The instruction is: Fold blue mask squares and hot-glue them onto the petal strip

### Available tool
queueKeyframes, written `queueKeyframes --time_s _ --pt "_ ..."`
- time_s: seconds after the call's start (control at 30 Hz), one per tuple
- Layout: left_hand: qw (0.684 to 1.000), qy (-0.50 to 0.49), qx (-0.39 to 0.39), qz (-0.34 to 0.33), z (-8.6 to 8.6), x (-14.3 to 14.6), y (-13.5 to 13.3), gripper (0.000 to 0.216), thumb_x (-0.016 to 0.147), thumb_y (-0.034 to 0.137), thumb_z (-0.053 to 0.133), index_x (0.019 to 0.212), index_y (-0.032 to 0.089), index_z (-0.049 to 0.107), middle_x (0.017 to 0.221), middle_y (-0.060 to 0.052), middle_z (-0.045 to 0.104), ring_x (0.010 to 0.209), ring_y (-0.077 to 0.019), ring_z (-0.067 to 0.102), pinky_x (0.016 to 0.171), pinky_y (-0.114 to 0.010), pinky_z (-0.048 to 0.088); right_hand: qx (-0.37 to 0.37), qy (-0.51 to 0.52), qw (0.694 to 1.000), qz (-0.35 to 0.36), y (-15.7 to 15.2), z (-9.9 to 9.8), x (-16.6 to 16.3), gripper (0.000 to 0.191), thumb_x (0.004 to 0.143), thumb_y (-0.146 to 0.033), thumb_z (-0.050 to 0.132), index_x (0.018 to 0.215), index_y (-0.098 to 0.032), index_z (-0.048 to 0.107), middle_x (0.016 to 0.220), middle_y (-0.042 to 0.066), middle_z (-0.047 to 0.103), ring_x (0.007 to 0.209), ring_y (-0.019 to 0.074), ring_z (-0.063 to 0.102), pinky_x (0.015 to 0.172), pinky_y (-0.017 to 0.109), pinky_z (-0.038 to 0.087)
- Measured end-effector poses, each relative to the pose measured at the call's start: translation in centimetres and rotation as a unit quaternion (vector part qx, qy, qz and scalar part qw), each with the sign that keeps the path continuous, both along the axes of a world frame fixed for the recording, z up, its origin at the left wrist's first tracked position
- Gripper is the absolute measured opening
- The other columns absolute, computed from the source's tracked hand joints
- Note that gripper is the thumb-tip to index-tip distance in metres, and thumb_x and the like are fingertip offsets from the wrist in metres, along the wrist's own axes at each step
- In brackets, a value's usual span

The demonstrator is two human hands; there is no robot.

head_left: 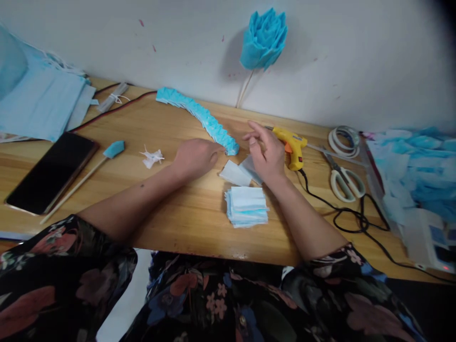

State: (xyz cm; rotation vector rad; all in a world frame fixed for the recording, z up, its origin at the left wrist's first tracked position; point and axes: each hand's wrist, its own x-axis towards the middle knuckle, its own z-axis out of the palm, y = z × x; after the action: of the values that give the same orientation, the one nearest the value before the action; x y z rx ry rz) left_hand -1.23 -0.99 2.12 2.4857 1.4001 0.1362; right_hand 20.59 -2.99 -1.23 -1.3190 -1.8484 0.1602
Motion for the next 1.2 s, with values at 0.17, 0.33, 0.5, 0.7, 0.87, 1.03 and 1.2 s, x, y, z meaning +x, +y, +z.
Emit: queueKeyframes --time_s 0.17,0.33,0.5,0.7,0.87,1.03,1.2 --pt "1.0 0.008 0.005 -0.001 0.05 -0.03 -0.02 0.046 0.096 0.023 0.041 0.13 0.032 0.07 0.125 -0.004 0.074 0.112 -0.0247 0.069 0.09 -0.035 0.052 -0.032 0.013 0.999 -0.042 -0.06 0.08 0.48 0.039 0.101 -0.041 0.041 0.128 -0.024 0.065 0.095 0.006 0.077 0.093 0.024 0.071 0.089 0.042 0.055" --pt "1.0 0.002 0.006 -0.012 0.04 -0.05 -0.01 0.045 0.096 0.023 0.04 0.128 0.031 0.071 0.123 -0.004 0.075 0.108 -0.0235 0.07 0.087 -0.033 0.052 -0.083 -0.017 0.995 -0.054 -0.16 0.44 0.41 0.036 0.099 -0.043 0.046 0.1 -0.021 0.075 0.085 0.006 0.077 0.079 0.0228 0.071 0.072 0.035 0.053" --pt "1.0 -0.003 0.018 -0.017 -0.2 -0.12 0.05 0.046 0.096 0.023 0.038 0.126 0.028 0.072 0.117 -0.005 0.077 0.103 -0.0235 0.07 0.082 -0.032 0.051 -0.062 -0.021 0.997 -0.042 -0.31 0.45 -0.05 0.043 0.1 -0.046 0.043 0.088 -0.02 0.075 0.072 0.005 0.072 0.069 0.0201 0.067 0.068 0.033 0.05" --pt "1.0 -0.002 0.02 -0.023 -0.03 -0.13 -0.08 0.046 0.096 0.023 0.039 0.128 0.03 0.07 0.121 -0.004 0.076 0.104 -0.0214 0.07 0.084 -0.03 0.05 -0.017 -0.021 0.999 -0.022 0.03 0.15 -0.02 0.045 0.102 -0.049 0.038 0.121 -0.022 0.068 0.098 0.009 0.077 0.095 0.0259 0.07 0.089 0.043 0.054" --pt "0.999 0.006 0.02 -0.026 0.19 -0.12 -0.15 0.047 0.096 0.023 0.039 0.13 0.029 0.069 0.122 -0.007 0.075 0.104 -0.0239 0.07 0.083 -0.032 0.049 0.0 -0.069 0.997 0.033 0.19 0.05 -0.09 0.048 0.104 -0.049 0.035 0.134 -0.022 0.061 0.106 0.008 0.078 0.106 0.0269 0.068 0.1 0.048 0.05" --pt "0.999 0.012 0.023 -0.03 0.01 -0.15 -0.1 0.044 0.096 0.024 0.039 0.124 0.028 0.072 0.116 -0.007 0.077 0.1 -0.0238 0.07 0.081 -0.032 0.049 -0.003 -0.105 0.992 0.063 0.36 -0.28 -0.07 0.047 0.104 -0.044 0.034 0.139 -0.022 0.057 0.111 0.008 0.078 0.111 0.0272 0.066 0.1 0.049 0.049" --pt "0.999 0.007 0.029 -0.031 -0.09 -0.12 -0.04 0.044 0.095 0.023 0.039 0.123 0.027 0.073 0.116 -0.007 0.077 0.1 -0.0232 0.07 0.08 -0.031 0.049 -0.025 -0.153 0.986 0.055 0.55 -0.2 -0.37 0.046 0.104 -0.041 0.035 0.139 -0.022 0.059 0.113 0.01 0.076 0.109 0.0275 0.065 0.097 0.048 0.049"
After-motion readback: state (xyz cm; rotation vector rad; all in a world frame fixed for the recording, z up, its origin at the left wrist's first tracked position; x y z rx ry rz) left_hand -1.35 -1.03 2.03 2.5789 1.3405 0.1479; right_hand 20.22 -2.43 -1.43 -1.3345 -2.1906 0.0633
